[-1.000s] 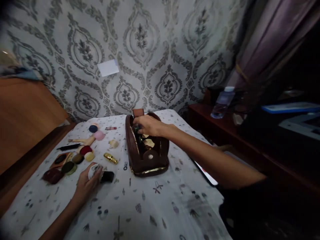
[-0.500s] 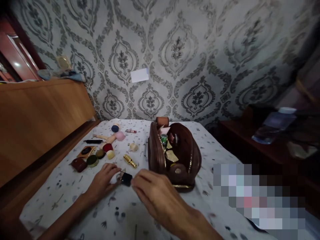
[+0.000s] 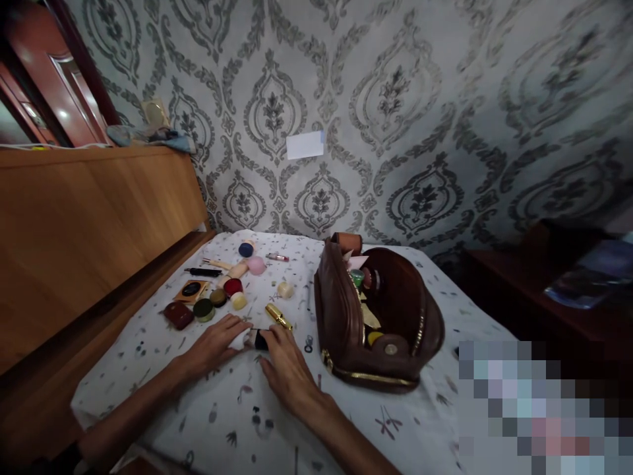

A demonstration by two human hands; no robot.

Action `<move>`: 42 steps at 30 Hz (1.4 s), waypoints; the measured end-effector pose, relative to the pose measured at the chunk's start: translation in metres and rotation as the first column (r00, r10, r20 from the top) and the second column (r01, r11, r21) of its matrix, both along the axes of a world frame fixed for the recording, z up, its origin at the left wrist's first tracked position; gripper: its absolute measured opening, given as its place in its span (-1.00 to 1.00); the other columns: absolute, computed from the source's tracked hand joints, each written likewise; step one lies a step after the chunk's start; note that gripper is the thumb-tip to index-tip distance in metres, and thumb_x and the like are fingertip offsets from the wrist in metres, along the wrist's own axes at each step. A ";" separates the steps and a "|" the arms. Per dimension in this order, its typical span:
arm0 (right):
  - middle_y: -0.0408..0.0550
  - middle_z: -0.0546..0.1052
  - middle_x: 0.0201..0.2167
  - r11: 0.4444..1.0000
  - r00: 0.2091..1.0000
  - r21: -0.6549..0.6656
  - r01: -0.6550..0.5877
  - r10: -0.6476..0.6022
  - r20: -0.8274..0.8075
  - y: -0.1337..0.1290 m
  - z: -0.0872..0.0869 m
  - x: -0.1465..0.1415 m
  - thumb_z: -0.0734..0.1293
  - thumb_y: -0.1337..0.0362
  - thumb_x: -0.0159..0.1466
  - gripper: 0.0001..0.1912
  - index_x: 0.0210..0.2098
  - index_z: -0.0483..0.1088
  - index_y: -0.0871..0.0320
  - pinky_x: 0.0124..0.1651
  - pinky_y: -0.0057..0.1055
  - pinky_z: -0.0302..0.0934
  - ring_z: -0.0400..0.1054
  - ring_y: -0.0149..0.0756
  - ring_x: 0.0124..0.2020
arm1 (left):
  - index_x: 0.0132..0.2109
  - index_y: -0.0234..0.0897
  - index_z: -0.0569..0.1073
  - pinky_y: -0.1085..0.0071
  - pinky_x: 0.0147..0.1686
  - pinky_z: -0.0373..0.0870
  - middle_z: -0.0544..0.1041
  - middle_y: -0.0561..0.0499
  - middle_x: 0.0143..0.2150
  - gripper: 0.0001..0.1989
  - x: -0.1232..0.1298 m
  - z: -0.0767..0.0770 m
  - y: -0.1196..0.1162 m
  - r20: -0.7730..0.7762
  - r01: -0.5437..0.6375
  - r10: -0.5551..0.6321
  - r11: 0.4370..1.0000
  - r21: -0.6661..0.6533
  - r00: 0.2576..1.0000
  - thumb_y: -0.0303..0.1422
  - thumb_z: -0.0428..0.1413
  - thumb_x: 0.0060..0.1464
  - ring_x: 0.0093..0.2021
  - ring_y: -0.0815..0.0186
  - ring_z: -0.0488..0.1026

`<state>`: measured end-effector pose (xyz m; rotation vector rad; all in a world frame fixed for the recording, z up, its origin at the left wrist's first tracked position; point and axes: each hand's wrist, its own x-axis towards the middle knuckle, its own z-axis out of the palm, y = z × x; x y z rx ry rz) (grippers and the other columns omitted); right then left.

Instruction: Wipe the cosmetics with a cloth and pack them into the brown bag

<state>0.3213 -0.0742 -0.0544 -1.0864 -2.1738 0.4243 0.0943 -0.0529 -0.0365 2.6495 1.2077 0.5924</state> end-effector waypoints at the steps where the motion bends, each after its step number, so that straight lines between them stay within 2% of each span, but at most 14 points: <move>1: 0.21 0.40 0.10 1.000 1.000 0.006 0.013 -0.013 -0.003 0.003 -0.003 -0.004 0.30 0.49 0.19 -0.53 0.10 0.34 0.22 0.21 -0.02 0.28 0.30 0.00 0.17 | 0.13 -0.20 0.39 0.24 -0.01 0.40 0.49 -0.13 -0.03 -0.66 -0.005 0.001 0.004 0.022 -0.015 0.015 1.000 -0.003 1.000 -0.31 0.08 0.22 0.00 0.12 0.41; 4: 0.20 0.40 0.08 0.997 0.998 0.050 0.056 -0.054 -0.035 0.007 -0.013 -0.010 0.27 0.50 0.21 -0.56 0.09 0.34 0.21 0.19 0.00 0.29 0.31 -0.01 0.16 | 0.11 -0.22 0.42 0.26 0.07 0.36 0.50 -0.13 0.06 -0.66 -0.031 0.013 0.032 0.022 -0.173 0.173 0.985 0.020 0.985 -0.37 0.05 0.20 0.07 0.13 0.42; 8: 0.17 0.39 0.11 0.990 0.995 0.123 0.065 -0.055 -0.087 0.007 -0.023 -0.004 0.23 0.44 0.28 -0.57 0.13 0.30 0.15 0.18 -0.04 0.32 0.31 -0.06 0.18 | 0.08 -0.26 0.44 0.17 0.13 0.32 0.50 -0.15 0.08 -0.63 -0.086 0.044 0.094 -0.086 -0.364 0.367 0.930 0.055 0.926 -0.47 0.02 0.13 0.10 0.07 0.41; 11: 0.15 0.40 0.12 0.987 0.991 0.136 0.083 -0.068 -0.111 0.006 -0.024 0.002 0.22 0.38 0.32 -0.61 0.13 0.31 0.12 0.17 -0.10 0.34 0.33 -0.09 0.18 | 0.04 -0.31 0.48 0.15 0.14 0.30 0.52 -0.18 0.04 -0.60 -0.121 0.059 0.139 -0.170 -0.432 0.436 0.900 0.062 0.884 -0.55 0.03 0.03 0.12 0.03 0.41; 14: 0.14 0.42 0.11 0.990 0.989 0.108 0.089 -0.075 -0.128 0.006 -0.023 0.006 0.22 0.33 0.34 -0.65 0.10 0.35 0.11 0.16 -0.12 0.35 0.36 -0.12 0.16 | 0.05 -0.27 0.48 0.21 0.16 0.29 0.53 -0.12 0.05 -0.55 -0.137 0.056 0.176 -0.266 -0.416 0.411 0.909 0.040 0.872 -0.59 0.07 -0.02 0.14 0.08 0.41; 17: 0.12 0.45 0.10 0.994 0.986 0.058 0.096 -0.086 -0.146 0.006 -0.022 0.007 0.23 0.31 0.33 -0.68 0.06 0.39 0.10 0.14 -0.16 0.37 0.39 -0.14 0.14 | 0.11 -0.28 0.44 0.20 0.22 0.24 0.47 -0.12 0.15 -0.54 -0.135 0.045 0.206 -0.347 -0.365 0.344 0.931 0.007 0.872 -0.59 0.10 0.03 0.20 0.12 0.35; 20: 0.10 0.46 0.09 0.993 0.982 0.010 0.114 -0.111 -0.150 0.007 -0.024 0.009 0.24 0.31 0.33 -0.69 0.05 0.42 0.08 0.14 -0.20 0.38 0.40 -0.16 0.13 | 0.10 -0.30 0.42 0.04 0.18 0.28 0.44 -0.13 0.16 -0.67 -0.127 0.036 0.231 -0.408 -0.347 0.310 0.938 -0.018 0.859 -0.40 0.14 0.18 0.18 0.11 0.35; 23: 0.08 0.47 0.09 0.993 0.982 0.015 0.117 -0.114 -0.151 0.007 -0.027 0.013 0.26 0.33 0.32 -0.68 0.06 0.41 0.07 0.15 -0.23 0.37 0.39 -0.17 0.14 | 0.01 -0.32 0.44 0.04 0.05 0.38 0.48 -0.10 0.05 -0.71 -0.122 0.035 0.245 -0.451 -0.350 0.300 0.936 -0.028 0.840 -0.23 0.13 0.22 0.03 0.15 0.45; 27: 0.07 0.44 0.14 0.997 0.989 0.042 0.063 -0.057 -0.135 0.007 -0.032 0.017 0.29 0.40 0.28 -0.51 0.19 0.29 0.03 0.18 -0.24 0.34 0.34 -0.17 0.20 | -0.17 -0.31 0.46 0.19 -0.04 0.39 0.53 -0.10 -0.10 -0.85 -0.116 0.043 0.245 -0.430 -0.336 0.302 0.942 -0.004 0.851 -0.33 0.17 0.14 -0.06 0.17 0.47; 31: 0.04 0.40 0.17 1.000 0.994 -0.001 -0.001 0.001 -0.114 0.008 -0.032 0.015 0.29 0.50 0.21 -0.33 0.26 0.20 -0.04 0.18 -0.21 0.33 0.31 -0.15 0.20 | -0.13 -0.26 0.39 0.24 -0.03 0.34 0.51 -0.16 -0.06 -0.83 -0.106 0.064 0.231 -0.299 -0.326 0.324 0.944 0.044 0.898 -0.40 0.07 0.10 0.00 0.09 0.43; 35: 0.03 0.47 0.00 0.997 0.991 -0.074 0.001 -0.010 -0.132 0.004 -0.026 0.011 0.29 0.55 0.14 -0.31 0.23 0.22 -0.02 0.06 -0.28 0.40 0.41 -0.18 0.03 | -0.13 -0.26 0.35 0.29 -0.11 0.35 0.50 -0.08 -0.18 -0.78 -0.082 0.097 0.206 -0.161 -0.305 0.307 0.952 0.043 0.938 -0.23 -0.04 0.18 -0.13 0.14 0.44; 38: 0.02 0.47 -0.10 0.997 0.994 -0.081 -0.005 -0.004 -0.106 0.000 -0.018 0.008 0.30 0.54 0.14 -0.41 0.13 0.31 0.04 -0.03 -0.30 0.43 0.43 -0.19 -0.08 | -0.17 -0.27 0.36 0.34 -0.20 0.38 0.47 0.00 -0.29 -0.67 -0.057 0.114 0.169 -0.022 -0.264 0.264 0.964 -0.029 0.964 -0.09 -0.06 0.19 -0.25 0.20 0.43; 40: 0.03 0.47 -0.12 0.997 0.995 -0.070 0.035 -0.041 -0.092 -0.001 -0.015 0.006 0.28 0.52 0.18 -0.50 0.08 0.33 0.07 -0.07 -0.30 0.43 0.43 -0.19 -0.11 | -0.15 -0.28 0.40 0.32 -0.11 0.38 0.49 -0.01 -0.25 -0.63 -0.039 0.113 0.135 0.308 -0.205 0.261 0.958 -0.202 0.915 -0.05 0.05 0.12 -0.17 0.18 0.43; 42: 0.03 0.46 -0.10 0.993 0.992 -0.065 0.097 -0.102 -0.078 0.000 -0.015 0.005 0.26 0.51 0.21 -0.55 0.07 0.34 0.07 -0.05 -0.27 0.43 0.42 -0.19 -0.09 | -0.16 -0.28 0.43 0.35 -0.11 0.39 0.51 0.02 -0.26 -0.62 -0.022 0.103 0.099 0.548 -0.116 0.337 0.910 -0.397 0.765 -0.07 0.18 0.04 -0.17 0.20 0.44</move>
